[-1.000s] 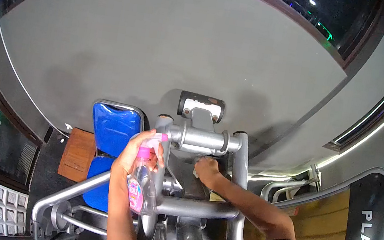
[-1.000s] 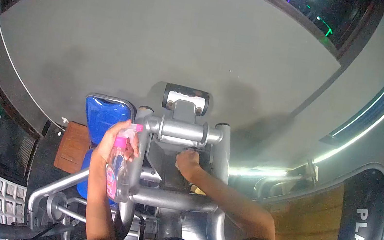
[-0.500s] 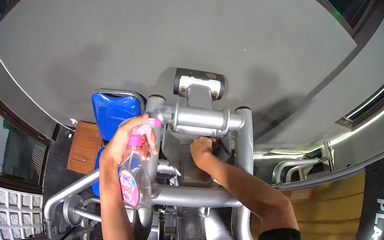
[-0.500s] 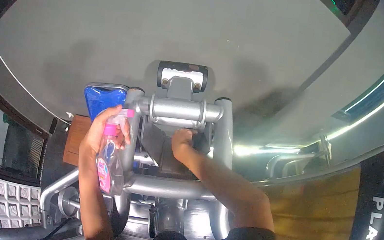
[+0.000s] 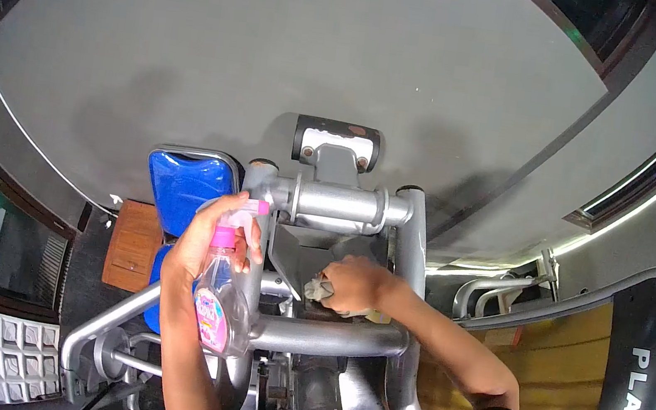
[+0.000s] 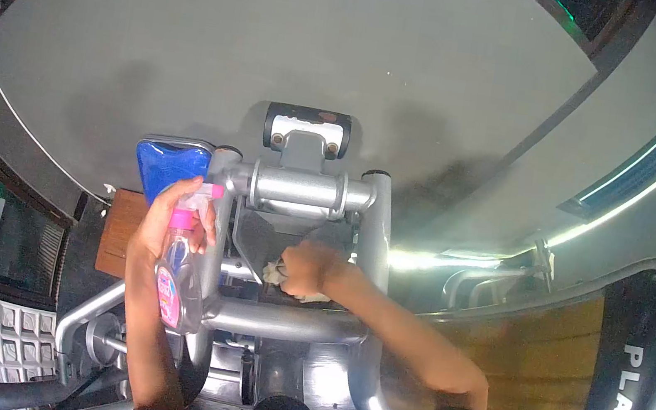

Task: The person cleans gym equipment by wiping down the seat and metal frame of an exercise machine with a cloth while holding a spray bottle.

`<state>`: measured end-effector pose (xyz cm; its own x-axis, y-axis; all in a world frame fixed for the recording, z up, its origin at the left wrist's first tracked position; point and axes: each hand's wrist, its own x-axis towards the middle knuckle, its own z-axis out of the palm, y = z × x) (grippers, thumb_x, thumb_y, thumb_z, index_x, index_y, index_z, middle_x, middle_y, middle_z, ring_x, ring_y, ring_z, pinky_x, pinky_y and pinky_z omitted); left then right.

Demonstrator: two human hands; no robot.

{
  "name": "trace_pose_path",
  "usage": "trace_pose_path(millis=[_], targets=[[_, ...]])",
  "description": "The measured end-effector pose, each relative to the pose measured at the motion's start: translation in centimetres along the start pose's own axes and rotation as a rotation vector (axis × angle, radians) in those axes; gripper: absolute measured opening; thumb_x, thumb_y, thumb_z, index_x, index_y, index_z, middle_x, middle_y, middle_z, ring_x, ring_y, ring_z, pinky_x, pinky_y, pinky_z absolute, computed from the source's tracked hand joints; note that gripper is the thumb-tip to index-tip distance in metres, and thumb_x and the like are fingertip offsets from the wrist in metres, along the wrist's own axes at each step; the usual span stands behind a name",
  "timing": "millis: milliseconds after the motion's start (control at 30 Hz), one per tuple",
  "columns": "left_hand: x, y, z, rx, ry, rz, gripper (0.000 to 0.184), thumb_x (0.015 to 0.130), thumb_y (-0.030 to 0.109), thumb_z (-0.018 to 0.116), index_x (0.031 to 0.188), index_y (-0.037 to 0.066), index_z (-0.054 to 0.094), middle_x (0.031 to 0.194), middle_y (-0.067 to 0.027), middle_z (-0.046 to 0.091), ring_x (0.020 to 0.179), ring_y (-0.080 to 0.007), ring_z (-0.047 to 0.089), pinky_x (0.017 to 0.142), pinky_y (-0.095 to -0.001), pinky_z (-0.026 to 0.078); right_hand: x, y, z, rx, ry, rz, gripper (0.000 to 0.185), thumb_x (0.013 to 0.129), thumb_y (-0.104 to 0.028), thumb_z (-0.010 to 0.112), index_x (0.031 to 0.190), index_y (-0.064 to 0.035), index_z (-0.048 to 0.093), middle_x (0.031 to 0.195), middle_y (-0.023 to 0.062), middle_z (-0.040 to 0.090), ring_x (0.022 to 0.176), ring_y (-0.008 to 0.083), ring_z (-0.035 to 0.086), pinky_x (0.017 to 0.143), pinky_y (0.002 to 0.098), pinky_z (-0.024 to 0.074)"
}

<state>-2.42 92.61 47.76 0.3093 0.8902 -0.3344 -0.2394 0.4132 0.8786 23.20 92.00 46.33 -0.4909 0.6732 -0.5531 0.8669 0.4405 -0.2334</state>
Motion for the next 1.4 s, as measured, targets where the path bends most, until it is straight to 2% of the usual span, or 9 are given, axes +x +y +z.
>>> trace_pose_path(millis=[67, 200, 367, 433, 500, 767, 1067, 1267, 1400], targets=[[-0.3, 0.2, 0.5, -0.012, 0.042, 0.001, 0.056, 0.092, 0.051, 0.054, 0.071, 0.0, 0.063, 0.065, -0.0215, 0.066, 0.045, -0.0255, 0.06, 0.043, -0.0333, 0.049, 0.4, 0.2, 1.4, 0.114, 0.005, 0.011, 0.049, 0.076, -0.029, 0.069, 0.118, -0.0034, 0.067, 0.111, 0.0219, 0.069, 0.112, 0.0409, 0.062, 0.101, 0.0444, 0.0474], [-0.3, 0.4, 0.3, 0.002, 0.017, -0.02, 0.056, 0.092, 0.052, 0.054, 0.072, 0.0, 0.063, 0.066, -0.0214, 0.065, 0.045, -0.0253, 0.06, 0.043, -0.0332, 0.049, 2.3, 0.4, 2.9, 0.142, 0.008, 0.029, 0.047, 0.078, -0.026, 0.07, 0.118, -0.0034, 0.067, 0.115, 0.0206, 0.068, 0.112, 0.0407, 0.061, 0.1, 0.0473, 0.0472], [0.0, 0.2, 0.0, -0.011, 0.005, -0.036, 0.057, 0.091, 0.053, 0.055, 0.073, 0.0, 0.063, 0.066, -0.0217, 0.066, 0.044, -0.025, 0.061, 0.042, -0.033, 0.049, 6.5, 1.3, 5.4, 0.027, 0.173, -0.015, 0.032, 0.082, -0.003, 0.06, 0.113, 0.0005, 0.067, 0.109, 0.0254, 0.068, 0.106, 0.0432, 0.064, 0.096, 0.0504, 0.0497], [-0.1, 0.3, 0.4, 0.013, 0.033, -0.034, 0.059, 0.089, 0.056, 0.054, 0.07, 0.001, 0.063, 0.063, -0.0208, 0.065, 0.043, -0.0238, 0.059, 0.042, -0.0314, 0.049, 7.3, 1.1, 4.7, 0.05, 0.056, 0.036, 0.034, 0.085, -0.004, 0.054, 0.118, 0.001, 0.064, 0.114, 0.0279, 0.065, 0.113, 0.0415, 0.062, 0.096, 0.0487, 0.0503], [-0.2, 0.4, 0.5, 0.038, 0.061, -0.037, 0.061, 0.088, 0.059, 0.053, 0.068, 0.003, 0.063, 0.06, -0.02, 0.063, 0.041, -0.0227, 0.058, 0.042, -0.0298, 0.049, 10.2, 3.0, 7.3, 0.028, 0.237, -0.03, 0.035, 0.09, -0.008, 0.05, 0.122, -0.0003, 0.061, 0.122, 0.0266, 0.061, 0.115, 0.0407, 0.061, 0.096, 0.048, 0.0511], [-0.1, 0.2, 0.2, 0.049, 0.036, -0.026, 0.061, 0.088, 0.058, 0.055, 0.071, 0.0, 0.065, 0.065, -0.0223, 0.066, 0.044, -0.0241, 0.06, 0.043, -0.0301, 0.048, 18.8, 6.2, 11.7, 0.042, 0.218, 0.189, 0.03, 0.09, -0.011, 0.052, 0.116, -0.0011, 0.063, 0.116, 0.0231, 0.066, 0.11, 0.0365, 0.065, 0.095, 0.0464, 0.0523], [-0.2, 0.3, 0.2, 0.06, 0.03, -0.031, 0.061, 0.087, 0.059, 0.055, 0.07, 0.001, 0.065, 0.065, -0.0213, 0.066, 0.045, -0.0234, 0.061, 0.044, -0.0306, 0.049, 6.6, -0.8, 1.9, 0.061, 0.017, -0.016, 0.027, 0.078, -0.01, 0.06, 0.096, 0.0036, 0.074, 0.11, 0.0297, 0.067, 0.101, 0.0418, 0.068, 0.081, 0.048, 0.0568], [-0.1, 0.2, 0.1, 0.061, 0.025, -0.037, 0.062, 0.088, 0.059, 0.054, 0.07, 0.001, 0.065, 0.064, -0.0205, 0.066, 0.043, -0.0232, 0.061, 0.043, -0.03, 0.048, 0.2, -1.1, 0.8, 0.218, -0.072, -0.111, 0.049, 0.082, -0.024, 0.066, 0.122, 0.0027, 0.06, 0.104, 0.0275, 0.069, 0.103, 0.0378, 0.067, 0.095, 0.0432, 0.0502], [-0.1, 0.2, 0.0, 0.072, 0.02, -0.022, 0.062, 0.089, 0.059, 0.052, 0.069, 0.001, 0.065, 0.064, -0.0204, 0.066, 0.043, -0.0231, 0.061, 0.042, -0.0299, 0.048, 0.5, 1.5, -0.1, 0.361, -0.112, -0.083, 0.054, 0.084, -0.035, 0.072, 0.122, 0.0006, 0.059, 0.107, 0.0224, 0.07, 0.103, 0.0332, 0.068, 0.092, 0.0393, 0.0508]])
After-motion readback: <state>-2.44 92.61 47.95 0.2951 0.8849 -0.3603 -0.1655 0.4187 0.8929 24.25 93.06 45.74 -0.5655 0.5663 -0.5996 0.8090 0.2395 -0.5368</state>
